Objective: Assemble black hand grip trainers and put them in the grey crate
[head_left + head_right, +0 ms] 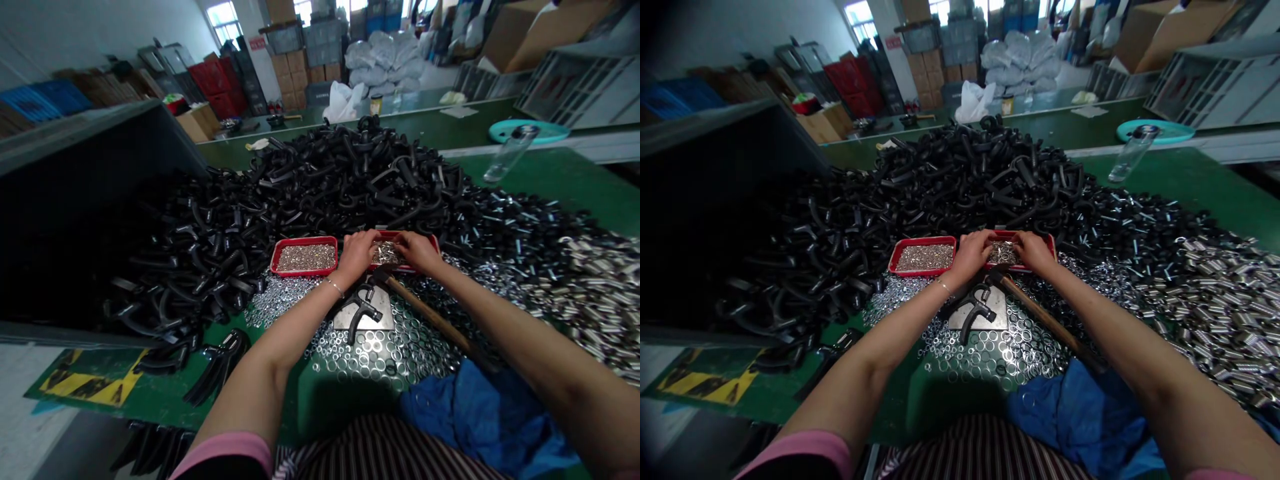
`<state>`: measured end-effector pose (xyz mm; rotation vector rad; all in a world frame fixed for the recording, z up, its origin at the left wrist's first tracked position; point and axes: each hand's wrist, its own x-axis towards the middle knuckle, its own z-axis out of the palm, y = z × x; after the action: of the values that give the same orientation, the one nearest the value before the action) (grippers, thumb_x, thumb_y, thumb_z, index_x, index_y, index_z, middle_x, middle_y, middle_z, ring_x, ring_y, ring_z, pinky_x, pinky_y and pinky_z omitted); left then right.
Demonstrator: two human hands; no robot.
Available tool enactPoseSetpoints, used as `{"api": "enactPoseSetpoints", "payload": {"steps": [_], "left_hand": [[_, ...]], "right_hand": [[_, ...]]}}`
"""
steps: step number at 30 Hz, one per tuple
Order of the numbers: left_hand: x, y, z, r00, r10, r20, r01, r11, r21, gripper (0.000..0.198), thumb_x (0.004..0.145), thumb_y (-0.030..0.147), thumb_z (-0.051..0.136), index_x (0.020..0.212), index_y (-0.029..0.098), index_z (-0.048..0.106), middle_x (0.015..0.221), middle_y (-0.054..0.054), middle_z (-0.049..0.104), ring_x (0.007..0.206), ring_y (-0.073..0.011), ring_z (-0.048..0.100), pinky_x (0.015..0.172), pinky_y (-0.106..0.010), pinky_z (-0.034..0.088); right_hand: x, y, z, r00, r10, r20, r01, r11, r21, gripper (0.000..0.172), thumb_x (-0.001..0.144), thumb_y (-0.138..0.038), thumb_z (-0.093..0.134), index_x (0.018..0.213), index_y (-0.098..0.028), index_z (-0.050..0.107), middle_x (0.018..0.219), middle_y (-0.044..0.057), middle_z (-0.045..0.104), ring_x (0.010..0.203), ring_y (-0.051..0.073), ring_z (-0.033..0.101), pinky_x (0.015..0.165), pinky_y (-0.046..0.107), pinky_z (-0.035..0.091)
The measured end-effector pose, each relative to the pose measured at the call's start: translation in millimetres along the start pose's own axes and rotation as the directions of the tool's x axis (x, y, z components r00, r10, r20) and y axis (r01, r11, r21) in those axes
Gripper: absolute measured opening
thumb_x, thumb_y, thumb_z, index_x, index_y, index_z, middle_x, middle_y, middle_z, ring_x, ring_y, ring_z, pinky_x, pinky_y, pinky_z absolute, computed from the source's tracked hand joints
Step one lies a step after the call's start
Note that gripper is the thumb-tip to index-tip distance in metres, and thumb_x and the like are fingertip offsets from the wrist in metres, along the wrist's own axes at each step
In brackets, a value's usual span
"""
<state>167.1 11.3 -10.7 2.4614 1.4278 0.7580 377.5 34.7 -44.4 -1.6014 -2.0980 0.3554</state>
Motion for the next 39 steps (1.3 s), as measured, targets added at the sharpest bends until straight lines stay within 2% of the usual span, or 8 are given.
{"api": "enactPoseSetpoints", "payload": {"steps": [4,7,9,14,21,25,30,39], "left_hand": [[-68.4,-7.1,-11.7,0.985,-0.164,0.056,0.173,0.896,-0.409,0.009,0.090,0.023,0.062,0.095,0.018,0.068,0.095,-0.003,0.072,0.090,-0.0186,0.064,0.085,-0.031,0.046],[-108.6,-10.0,-6.5,0.967,-0.239,0.085,0.251,0.854,-0.456,0.006,0.086,0.022,0.067,0.084,0.017,0.070,0.086,-0.003,0.070,0.084,-0.0179,0.064,0.081,-0.030,0.046],[-120.3,-11.4,-0.5,0.967,-0.251,0.031,0.240,0.874,-0.423,0.005,0.083,0.020,0.070,0.079,0.017,0.070,0.085,-0.003,0.069,0.087,-0.0184,0.062,0.084,-0.031,0.045],[-120.9,-18.8,6.8,0.966,-0.257,0.034,0.241,0.844,-0.479,0.005,0.081,0.015,0.072,0.076,0.017,0.070,0.083,-0.002,0.066,0.084,-0.0170,0.061,0.083,-0.030,0.045],[-126.1,-21.1,4.0,0.967,-0.252,0.045,0.242,0.841,-0.484,0.008,0.083,0.017,0.070,0.075,0.017,0.068,0.082,-0.001,0.065,0.084,-0.0170,0.060,0.081,-0.030,0.045],[-127.6,-17.9,1.2,0.977,-0.210,0.036,0.206,0.888,-0.412,0.011,0.085,0.017,0.068,0.075,0.017,0.065,0.082,-0.001,0.064,0.086,-0.0183,0.060,0.085,-0.032,0.045],[-123.3,-13.0,-4.6,0.989,-0.141,0.043,0.147,0.947,-0.286,0.011,0.087,0.016,0.066,0.076,0.017,0.063,0.086,-0.004,0.063,0.089,-0.0200,0.059,0.085,-0.034,0.047],[-121.9,-3.5,-18.9,0.942,0.223,0.250,-0.268,0.950,0.162,0.019,0.099,0.020,0.046,0.092,0.017,0.064,0.095,-0.006,0.064,0.095,-0.0231,0.058,0.087,-0.037,0.047]], "right_hand": [[-1.3,-4.7,-4.4,0.998,0.025,-0.064,-0.022,0.999,0.048,0.014,0.089,-0.021,0.055,0.091,-0.016,0.068,0.095,0.010,0.073,0.090,0.022,0.064,0.084,0.033,0.046],[-10.1,-17.2,-9.7,0.978,0.075,-0.195,-0.056,0.993,0.101,0.020,0.093,-0.031,0.051,0.094,-0.017,0.065,0.102,0.013,0.071,0.095,0.024,0.064,0.085,0.035,0.047],[-25.8,-32.6,-12.7,0.953,0.180,-0.243,-0.095,0.942,0.323,0.025,0.094,-0.040,0.050,0.098,-0.018,0.062,0.094,0.011,0.072,0.075,0.021,0.065,0.070,0.033,0.051],[-93.3,-87.5,-15.5,0.976,0.196,0.090,-0.192,0.599,0.777,0.035,0.089,-0.056,0.058,0.096,-0.022,0.057,0.073,0.001,0.070,0.034,0.009,0.044,0.032,0.023,0.030],[-139.8,-134.1,9.7,0.992,0.113,0.061,-0.127,0.799,0.587,0.022,0.096,-0.044,0.053,0.092,-0.024,0.061,0.076,0.000,0.070,0.056,0.015,0.064,0.056,0.027,0.051],[-137.4,-118.0,18.6,0.999,0.033,0.033,-0.045,0.881,0.472,0.020,0.096,-0.039,0.052,0.093,-0.023,0.063,0.087,0.004,0.071,0.079,0.021,0.068,0.075,0.033,0.052],[-120.0,-85.1,-3.5,0.960,0.194,-0.202,-0.098,0.909,0.405,0.023,0.094,-0.042,0.055,0.099,-0.022,0.065,0.098,0.006,0.073,0.084,0.022,0.067,0.077,0.034,0.050],[-84.7,-74.3,23.0,0.998,-0.007,0.060,-0.012,0.950,0.313,0.015,0.088,-0.032,0.060,0.083,-0.020,0.068,0.085,0.005,0.072,0.079,0.022,0.065,0.077,0.035,0.048]]}}
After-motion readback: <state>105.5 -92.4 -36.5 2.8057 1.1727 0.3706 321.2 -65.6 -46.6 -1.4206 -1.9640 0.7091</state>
